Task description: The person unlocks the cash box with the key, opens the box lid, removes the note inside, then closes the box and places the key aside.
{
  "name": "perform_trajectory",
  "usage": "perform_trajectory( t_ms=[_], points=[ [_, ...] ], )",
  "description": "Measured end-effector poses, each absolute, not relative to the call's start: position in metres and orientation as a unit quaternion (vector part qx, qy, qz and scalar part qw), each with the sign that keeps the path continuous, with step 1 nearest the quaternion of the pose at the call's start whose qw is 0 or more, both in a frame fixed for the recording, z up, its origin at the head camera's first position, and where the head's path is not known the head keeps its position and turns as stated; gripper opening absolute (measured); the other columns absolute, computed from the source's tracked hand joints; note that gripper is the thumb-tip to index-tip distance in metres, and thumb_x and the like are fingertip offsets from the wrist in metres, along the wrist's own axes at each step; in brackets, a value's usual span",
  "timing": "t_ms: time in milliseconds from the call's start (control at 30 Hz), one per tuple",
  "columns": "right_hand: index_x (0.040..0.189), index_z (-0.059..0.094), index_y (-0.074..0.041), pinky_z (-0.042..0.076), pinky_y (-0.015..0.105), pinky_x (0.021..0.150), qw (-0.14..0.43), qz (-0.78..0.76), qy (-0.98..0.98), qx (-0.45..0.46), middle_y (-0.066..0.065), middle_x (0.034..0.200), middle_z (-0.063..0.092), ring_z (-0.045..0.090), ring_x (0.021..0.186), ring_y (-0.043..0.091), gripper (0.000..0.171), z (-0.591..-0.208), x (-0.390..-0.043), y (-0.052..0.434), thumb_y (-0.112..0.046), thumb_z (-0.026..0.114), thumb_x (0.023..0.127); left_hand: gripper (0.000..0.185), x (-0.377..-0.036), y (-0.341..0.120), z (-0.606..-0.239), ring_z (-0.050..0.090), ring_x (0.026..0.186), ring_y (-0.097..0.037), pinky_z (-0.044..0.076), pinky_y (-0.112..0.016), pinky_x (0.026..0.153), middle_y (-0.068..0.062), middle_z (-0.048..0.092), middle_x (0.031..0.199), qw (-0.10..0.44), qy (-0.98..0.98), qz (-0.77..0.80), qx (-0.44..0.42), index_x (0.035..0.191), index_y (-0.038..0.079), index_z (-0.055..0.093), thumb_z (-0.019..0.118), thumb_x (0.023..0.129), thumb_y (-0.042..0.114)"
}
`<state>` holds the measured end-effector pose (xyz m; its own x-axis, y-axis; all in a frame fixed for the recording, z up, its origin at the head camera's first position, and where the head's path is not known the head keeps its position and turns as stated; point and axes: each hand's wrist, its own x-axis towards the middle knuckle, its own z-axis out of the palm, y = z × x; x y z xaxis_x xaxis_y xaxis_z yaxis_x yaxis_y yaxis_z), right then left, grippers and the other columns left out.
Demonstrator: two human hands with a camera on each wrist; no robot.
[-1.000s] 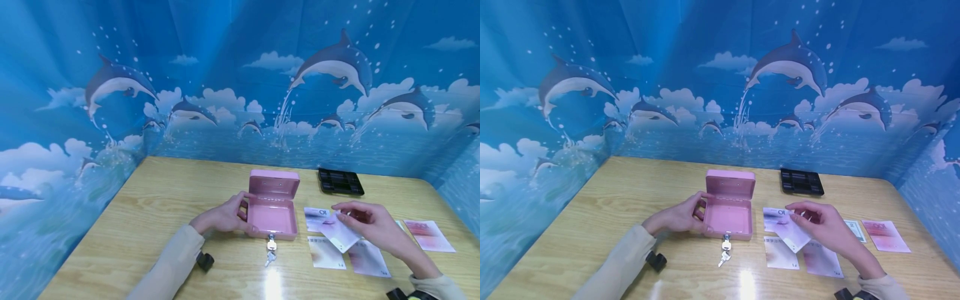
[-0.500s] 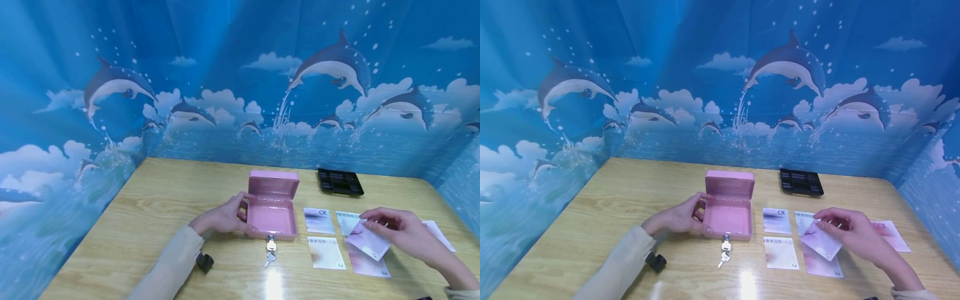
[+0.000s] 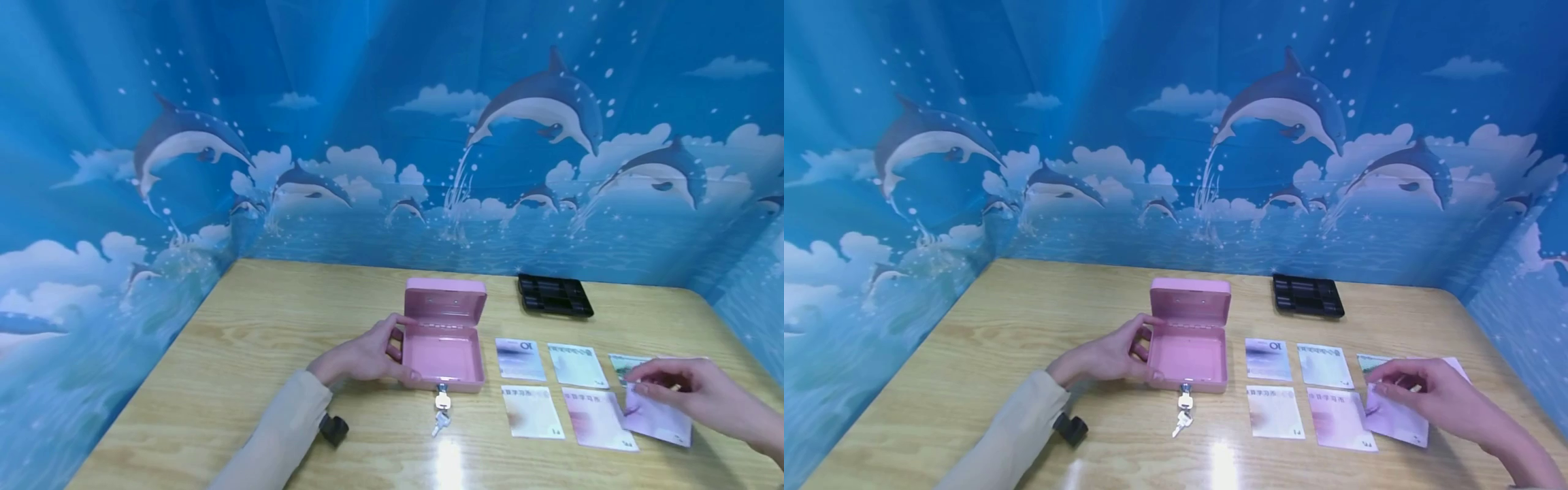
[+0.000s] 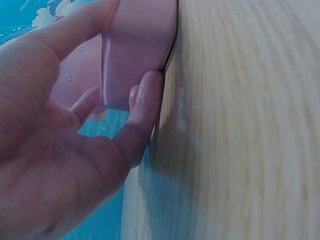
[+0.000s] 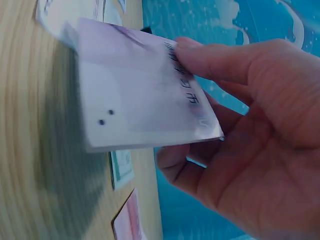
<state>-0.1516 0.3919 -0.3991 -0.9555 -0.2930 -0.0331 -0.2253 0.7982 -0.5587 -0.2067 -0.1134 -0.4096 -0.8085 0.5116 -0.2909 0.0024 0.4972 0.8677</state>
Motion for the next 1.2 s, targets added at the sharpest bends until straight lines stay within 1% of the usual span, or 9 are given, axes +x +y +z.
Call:
perform_trajectory(
  t_ms=[100,267,333,533,633,767,900,1067,1200],
  points=[
    [0.102,0.077,-0.009,0.040,0.023,0.052,0.069,-0.291,0.940,-0.165,-0.021,0.089,0.069,0.052,0.065,0.005,0.014,-0.404,-0.155,0.399,-0.002,0.068,0.094,0.090,-0.206,-0.114,-0.409,0.060,0.113,-0.021,0.054,-0.040,0.100,-0.010,0.051,0.137,0.266,0.823,0.478,0.155,0.152,0.023,0.033,0.088,0.081,0.026],
    [0.097,0.077,-0.014,0.044,0.022,0.053,0.047,-0.293,0.932,-0.209,-0.019,0.086,0.069,0.057,0.071,-0.002,0.018,-0.414,-0.161,0.406,0.002,0.071,0.090,0.089,-0.205,-0.114,-0.409,0.060,0.113,-0.021,0.053,-0.041,0.101,-0.008,0.051,0.136,0.268,0.822,0.479,0.153,0.151,0.025,0.034,0.088,0.080,0.026],
    [0.096,0.078,-0.015,0.044,0.022,0.054,0.043,-0.285,0.934,-0.210,-0.021,0.086,0.068,0.057,0.072,-0.004,0.019,-0.417,-0.162,0.408,0.001,0.073,0.089,0.089,-0.205,-0.114,-0.409,0.060,0.113,-0.021,0.054,-0.041,0.100,-0.009,0.052,0.136,0.267,0.822,0.480,0.152,0.151,0.025,0.034,0.088,0.080,0.025],
    [0.095,0.078,-0.015,0.046,0.021,0.056,0.036,-0.265,0.944,-0.193,-0.021,0.087,0.068,0.055,0.075,-0.009,0.016,-0.424,-0.161,0.410,-0.002,0.077,0.087,0.089,-0.205,-0.113,-0.410,0.060,0.113,-0.022,0.054,-0.039,0.097,-0.011,0.051,0.136,0.264,0.820,0.484,0.156,0.152,0.023,0.034,0.087,0.081,0.022],
    [0.096,0.078,-0.014,0.048,0.020,0.058,0.031,-0.245,0.955,-0.163,-0.020,0.086,0.068,0.055,0.075,-0.010,0.014,-0.423,-0.160,0.407,-0.006,0.079,0.085,0.089,-0.206,-0.113,-0.409,0.060,0.112,-0.022,0.054,-0.039,0.098,-0.011,0.051,0.136,0.266,0.819,0.484,0.155,0.152,0.023,0.033,0.087,0.081,0.023],
    [0.096,0.078,-0.014,0.049,0.020,0.059,0.007,-0.216,0.967,-0.134,-0.019,0.085,0.067,0.055,0.074,-0.011,0.015,-0.421,-0.159,0.405,-0.009,0.082,0.083,0.089,-0.206,-0.113,-0.409,0.061,0.112,-0.022,0.054,-0.038,0.097,-0.011,0.051,0.137,0.266,0.818,0.486,0.153,0.152,0.023,0.034,0.087,0.081,0.023],
    [0.095,0.078,-0.013,0.050,0.019,0.060,-0.017,-0.209,0.969,-0.131,-0.018,0.085,0.069,0.055,0.073,-0.013,0.015,-0.421,-0.157,0.407,-0.007,0.082,0.082,0.089,-0.207,-0.112,-0.409,0.061,0.111,-0.021,0.054,-0.037,0.095,-0.010,0.050,0.137,0.268,0.817,0.486,0.155,0.152,0.024,0.034,0.088,0.081,0.024],
    [0.097,0.078,-0.015,0.051,0.019,0.059,-0.035,-0.202,0.972,-0.113,-0.007,0.087,0.073,0.054,0.074,-0.015,0.012,-0.416,-0.155,0.403,-0.011,0.080,0.086,0.090,-0.205,-0.112,-0.408,0.060,0.114,-0.022,0.055,-0.039,0.097,-0.010,0.050,0.138,0.264,0.821,0.481,0.159,0.153,0.024,0.033,0.087,0.081,0.027],
    [0.105,0.077,-0.014,0.053,0.019,0.058,-0.044,-0.206,0.973,-0.097,0.009,0.098,0.077,0.055,0.075,-0.016,0.015,-0.414,-0.149,0.394,-0.017,0.078,0.090,0.092,-0.201,-0.113,-0.408,0.059,0.114,-0.022,0.056,-0.039,0.098,-0.012,0.047,0.140,0.255,0.828,0.470,0.167,0.156,0.024,0.031,0.086,0.083,0.031]
  ],
)
